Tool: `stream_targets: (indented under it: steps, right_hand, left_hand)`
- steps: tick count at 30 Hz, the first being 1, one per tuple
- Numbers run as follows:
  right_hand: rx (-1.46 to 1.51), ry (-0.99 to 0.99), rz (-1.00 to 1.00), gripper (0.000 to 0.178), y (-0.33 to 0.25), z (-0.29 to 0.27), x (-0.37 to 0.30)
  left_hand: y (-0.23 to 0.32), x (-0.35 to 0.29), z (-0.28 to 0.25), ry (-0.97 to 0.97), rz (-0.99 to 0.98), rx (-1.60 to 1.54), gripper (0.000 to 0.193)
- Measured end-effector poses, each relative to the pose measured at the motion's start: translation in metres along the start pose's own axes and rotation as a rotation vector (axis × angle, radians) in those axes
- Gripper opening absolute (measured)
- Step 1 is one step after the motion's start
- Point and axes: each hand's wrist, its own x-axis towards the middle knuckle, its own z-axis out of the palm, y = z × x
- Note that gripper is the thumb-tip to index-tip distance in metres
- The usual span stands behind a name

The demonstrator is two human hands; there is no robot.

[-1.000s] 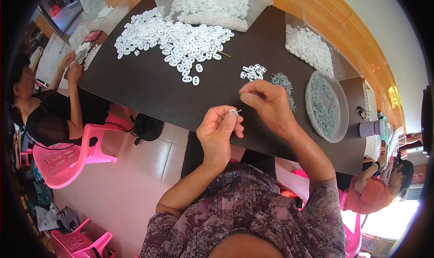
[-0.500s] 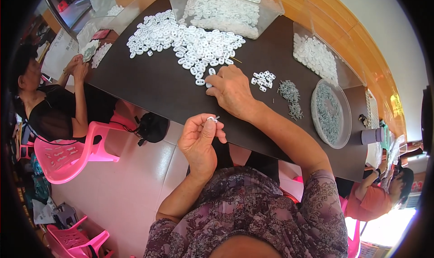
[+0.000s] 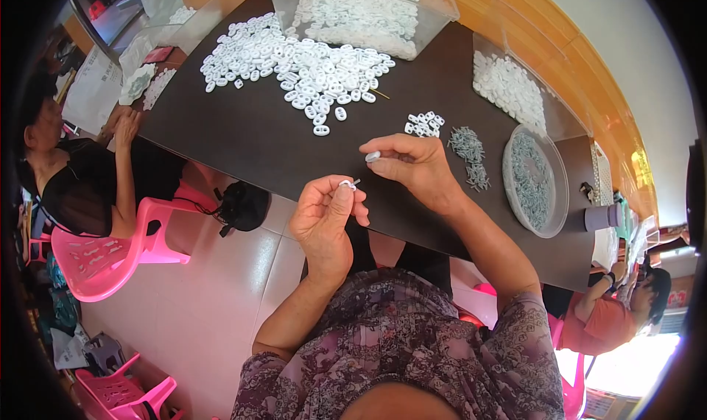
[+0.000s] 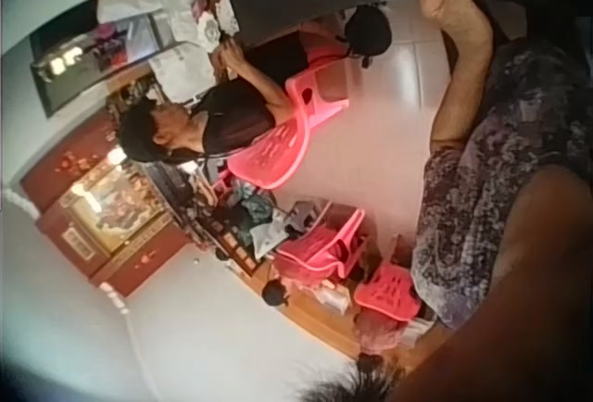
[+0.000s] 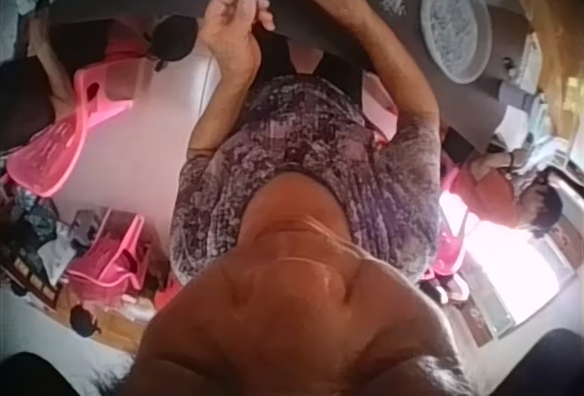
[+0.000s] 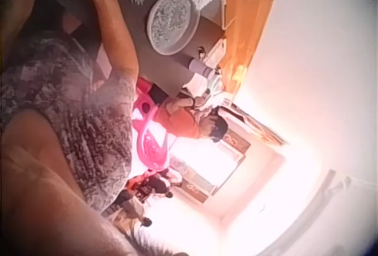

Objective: Assembling small white plastic components by inserting tiny metal pins into them.

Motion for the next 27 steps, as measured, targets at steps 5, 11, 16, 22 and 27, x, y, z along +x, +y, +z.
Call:
stream_targets:
  steps: [5, 11, 16, 22, 27]
  right_hand:
    - [0.386, 0.021, 0.072, 0.022, -0.001, -0.011, -0.02]
    - [0.479, 0.104, 0.068, 0.024, 0.008, -0.018, -0.035]
    - [0.522, 0.161, 0.067, 0.021, 0.009, -0.018, -0.046]
    - [0.614, 0.219, 0.108, 0.019, 0.013, -0.017, -0.052]
    - [0.684, 0.261, 0.137, 0.017, 0.012, -0.015, -0.053]
  left_hand:
    - [-0.004, -0.003, 0.011, -0.038, -0.051, -0.013, 0.013]
    - [-0.01, -0.007, 0.025, -0.085, -0.092, -0.007, 0.014]
    - [-0.014, -0.009, 0.029, -0.128, -0.073, 0.003, 0.016]
    - [-0.017, -0.011, 0.032, -0.141, -0.086, 0.061, 0.018]
    - [-0.017, -0.012, 0.033, -0.146, -0.115, 0.037, 0.018]
